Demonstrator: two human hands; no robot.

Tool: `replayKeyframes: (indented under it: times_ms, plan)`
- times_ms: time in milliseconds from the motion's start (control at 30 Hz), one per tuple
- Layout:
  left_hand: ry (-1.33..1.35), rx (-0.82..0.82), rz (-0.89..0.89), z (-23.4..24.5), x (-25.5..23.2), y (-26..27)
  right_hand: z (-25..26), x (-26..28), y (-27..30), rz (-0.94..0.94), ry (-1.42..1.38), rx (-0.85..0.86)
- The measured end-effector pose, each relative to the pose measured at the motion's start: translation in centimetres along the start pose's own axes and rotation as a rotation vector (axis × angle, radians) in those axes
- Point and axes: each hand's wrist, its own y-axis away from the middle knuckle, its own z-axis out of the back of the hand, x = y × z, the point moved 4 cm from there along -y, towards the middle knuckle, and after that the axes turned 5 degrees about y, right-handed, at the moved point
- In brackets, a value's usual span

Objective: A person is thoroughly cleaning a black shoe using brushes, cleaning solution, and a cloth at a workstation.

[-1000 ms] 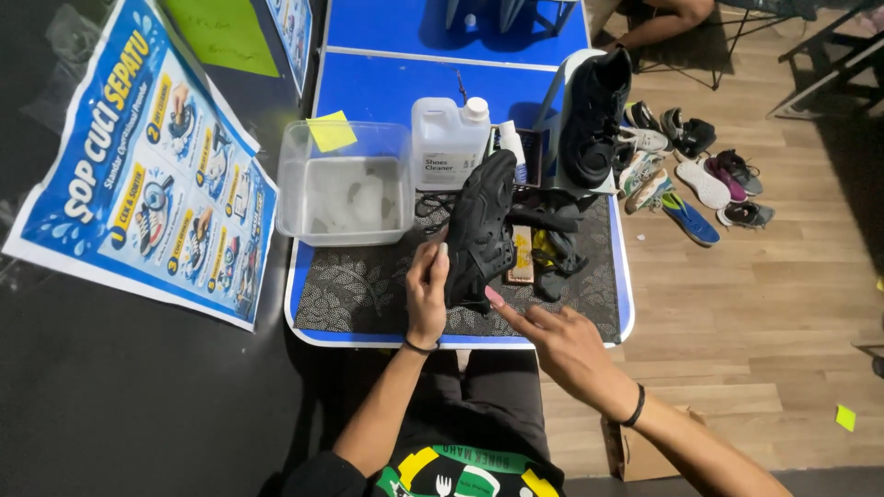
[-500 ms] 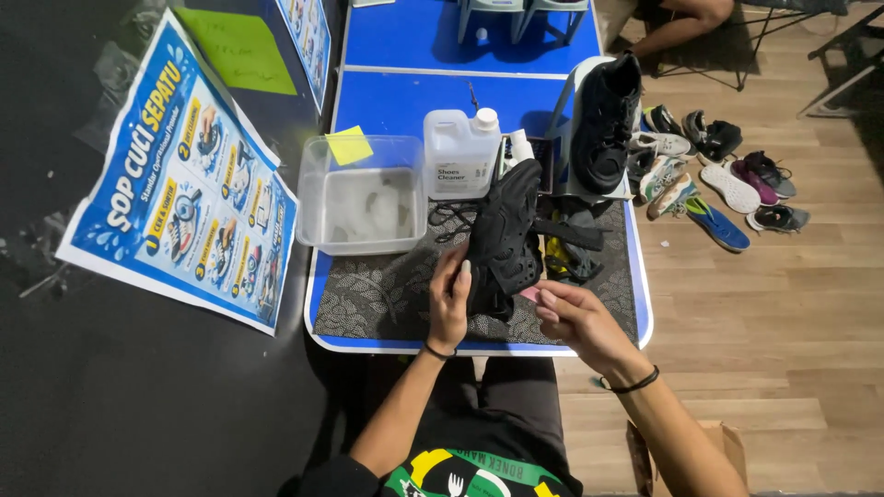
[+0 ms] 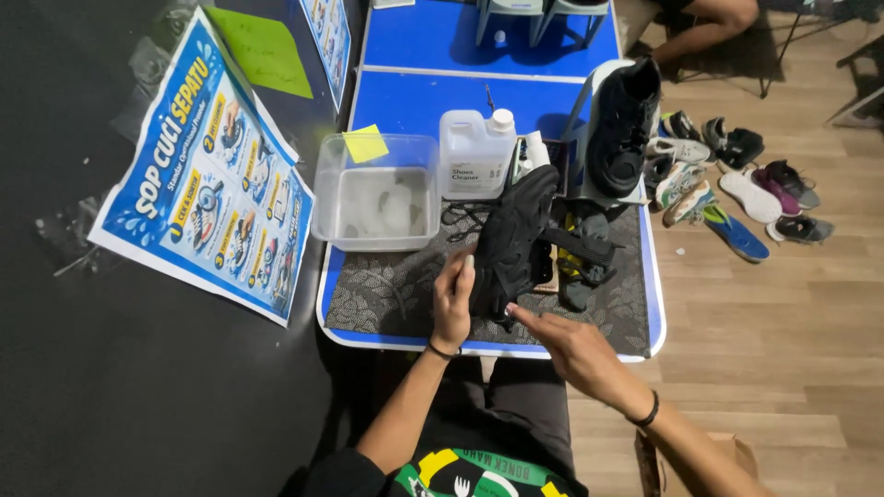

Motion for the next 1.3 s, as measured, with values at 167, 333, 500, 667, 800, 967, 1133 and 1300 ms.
replayKeyframes:
  times_ms: [167,333,500,667,800,967,1133,1300]
  plan:
    - [-0.046,-0.017,0.059,-0.3,-0.9,0.4,1.1,0.5,-0.3,0.224,0.591,-0.026]
    - [0.023,-0.098,0.125,-0.3,1.1,0.8,3.6,2.1,-1.0,0.46,0.96,-0.272]
    - [0.024,-0.142,0.133,0.5,2.4,1.0,5.2,3.4,-1.8,0.379,1.011,-0.347]
    - [-0.004,-0.148,0.144,-0.7,1.0,-0.5,5.8,1.1,-2.0,0.243,1.047,-0.43]
    - [-0.009,-0.148,0.172,-1.2,0.6,0.3,2.7,-3.3,-1.3,0.169,0.99,-0.448]
    - [-0.018,-0.166,0.128,-0.8,1.9,0.1,-0.5,-0.6,0.8,0.159,0.788,-0.343]
    - [-0.121,-0.114,-0.007,-1.5,-0.4,0.0,-0.6,0.2,1.9,0.063,0.337,-0.094]
    - [-0.218,-0.053,-0.042,-1.8,-2.2,1.2,0.7,1.2,2.2,-0.268,-0.477,-0.01]
